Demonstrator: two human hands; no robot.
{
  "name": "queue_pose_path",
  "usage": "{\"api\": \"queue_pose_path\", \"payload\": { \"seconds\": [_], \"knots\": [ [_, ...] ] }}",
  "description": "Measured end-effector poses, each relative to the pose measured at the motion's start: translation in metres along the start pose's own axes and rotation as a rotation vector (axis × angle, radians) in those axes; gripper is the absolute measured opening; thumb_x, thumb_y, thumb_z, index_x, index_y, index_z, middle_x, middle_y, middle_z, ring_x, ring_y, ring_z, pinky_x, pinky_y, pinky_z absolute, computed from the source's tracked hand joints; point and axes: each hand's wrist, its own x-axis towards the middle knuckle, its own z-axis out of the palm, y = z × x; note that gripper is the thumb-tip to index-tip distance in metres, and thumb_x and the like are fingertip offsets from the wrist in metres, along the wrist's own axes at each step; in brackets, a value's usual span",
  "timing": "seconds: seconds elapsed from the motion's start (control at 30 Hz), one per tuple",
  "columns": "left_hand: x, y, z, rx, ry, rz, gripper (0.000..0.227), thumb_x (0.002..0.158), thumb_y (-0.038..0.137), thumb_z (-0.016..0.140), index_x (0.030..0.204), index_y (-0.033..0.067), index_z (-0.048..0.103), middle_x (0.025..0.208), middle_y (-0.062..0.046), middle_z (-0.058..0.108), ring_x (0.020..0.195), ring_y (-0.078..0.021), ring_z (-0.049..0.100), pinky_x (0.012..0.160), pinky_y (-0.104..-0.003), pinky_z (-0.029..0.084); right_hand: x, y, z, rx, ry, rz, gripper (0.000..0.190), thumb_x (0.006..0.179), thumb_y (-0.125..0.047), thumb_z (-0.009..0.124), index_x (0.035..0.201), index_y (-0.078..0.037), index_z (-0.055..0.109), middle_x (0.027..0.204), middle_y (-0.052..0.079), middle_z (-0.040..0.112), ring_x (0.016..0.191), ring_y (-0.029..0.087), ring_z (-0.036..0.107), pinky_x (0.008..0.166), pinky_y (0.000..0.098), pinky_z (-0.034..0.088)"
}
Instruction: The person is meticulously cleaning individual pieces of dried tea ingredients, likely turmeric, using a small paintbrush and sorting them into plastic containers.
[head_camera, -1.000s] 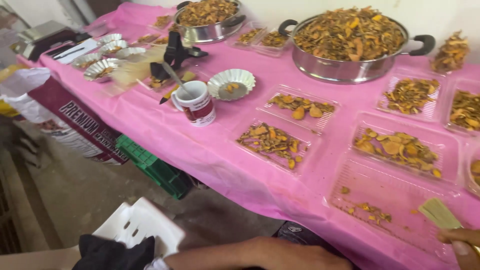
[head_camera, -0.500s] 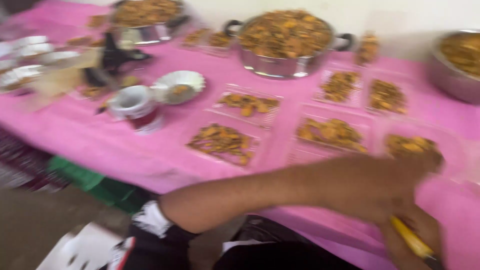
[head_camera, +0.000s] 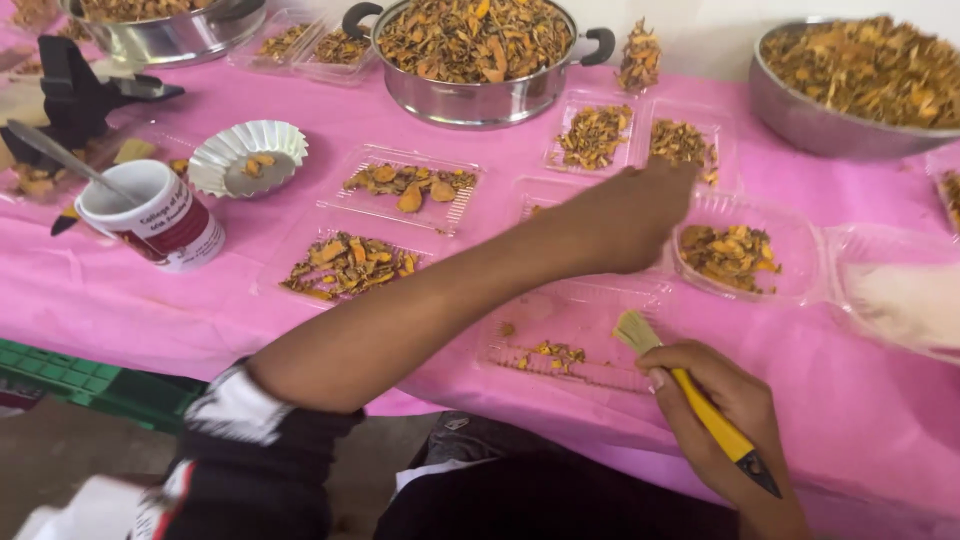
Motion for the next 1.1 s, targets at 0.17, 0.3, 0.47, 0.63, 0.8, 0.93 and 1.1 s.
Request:
{"api": "queue_pose_path", "payload": {
  "seconds": [0.17, 0.3, 0.47, 0.63, 0.8, 0.93, 1.1],
  "knots": [
    [-0.101, 0.003, -0.028, 0.122, -0.237, -0.084, 0.07, 0.078, -0.021, 0.041, 0.142, 0.0055, 0.049, 0.118, -0.021, 0.066, 0.099, -0.0418, 0.068, 0.069, -0.049, 0.053, -0.005, 0.006, 0.003, -0.029, 0.03, 0.004, 0.013, 0.094, -0.007, 0.064, 0.098, -0.007, 0.076, 0.095, 0.003, 0.075, 0.085, 0.011, 0.069, 0.079, 0.0223, 0.052],
    [-0.147, -0.019, -0.005, 0.174, -0.386, -0.32, 0.026, 0.083, -0.015, 0.043, 0.089, 0.0075, 0.053, 0.091, -0.009, 0.057, 0.083, -0.0269, 0.056, 0.067, -0.043, 0.045, -0.005, 0.003, 0.004, -0.054, 0.038, -0.032, 0.012, 0.096, -0.008, 0.062, 0.098, -0.008, 0.075, 0.094, 0.002, 0.074, 0.086, 0.01, 0.068, 0.083, 0.0226, 0.051],
    [-0.159, -0.038, 0.019, 0.121, -0.252, -0.271, 0.022, 0.085, -0.011, 0.037, 0.089, 0.0033, 0.053, 0.096, -0.02, 0.059, 0.081, -0.0389, 0.059, 0.064, -0.052, 0.043, -0.005, -0.001, 0.007, -0.08, 0.037, -0.01, 0.012, 0.096, -0.009, 0.063, 0.099, -0.008, 0.075, 0.09, 0.002, 0.072, 0.081, 0.009, 0.065, 0.078, 0.0214, 0.049],
    [-0.157, -0.037, 0.024, 0.053, -0.215, -0.236, 0.03, 0.076, -0.017, 0.036, 0.089, 0.0041, 0.052, 0.091, -0.02, 0.062, 0.083, -0.0392, 0.061, 0.062, -0.052, 0.044, -0.004, -0.003, 0.007, -0.07, 0.026, -0.02, 0.013, 0.096, -0.008, 0.062, 0.098, -0.006, 0.075, 0.095, 0.003, 0.075, 0.088, 0.011, 0.069, 0.084, 0.0223, 0.052],
    [-0.155, -0.039, 0.027, 0.016, -0.225, -0.229, 0.024, 0.078, -0.014, 0.037, 0.087, 0.0048, 0.049, 0.09, -0.019, 0.06, 0.077, -0.038, 0.059, 0.059, -0.051, 0.04, -0.005, -0.004, 0.006, -0.074, 0.039, -0.003, 0.013, 0.096, -0.007, 0.062, 0.097, -0.005, 0.075, 0.095, 0.004, 0.075, 0.088, 0.011, 0.069, 0.085, 0.0225, 0.051],
    [-0.158, -0.027, 0.015, -0.109, -0.245, -0.297, 0.026, 0.084, -0.011, 0.039, 0.098, 0.0077, 0.05, 0.106, -0.016, 0.057, 0.093, -0.033, 0.059, 0.07, -0.048, 0.045, -0.005, -0.007, 0.006, -0.103, 0.042, 0.047, 0.013, 0.097, -0.008, 0.062, 0.097, -0.006, 0.076, 0.095, 0.003, 0.075, 0.09, 0.012, 0.068, 0.089, 0.0239, 0.05],
    [-0.157, -0.035, 0.024, -0.061, -0.218, -0.234, 0.026, 0.076, -0.015, 0.038, 0.088, 0.0055, 0.048, 0.092, -0.017, 0.057, 0.077, -0.034, 0.057, 0.06, -0.047, 0.039, -0.007, -0.005, 0.007, -0.066, 0.049, 0.065, 0.015, 0.097, -0.006, 0.061, 0.098, -0.003, 0.076, 0.095, 0.005, 0.075, 0.091, 0.013, 0.069, 0.088, 0.024, 0.05]
  ]
}}
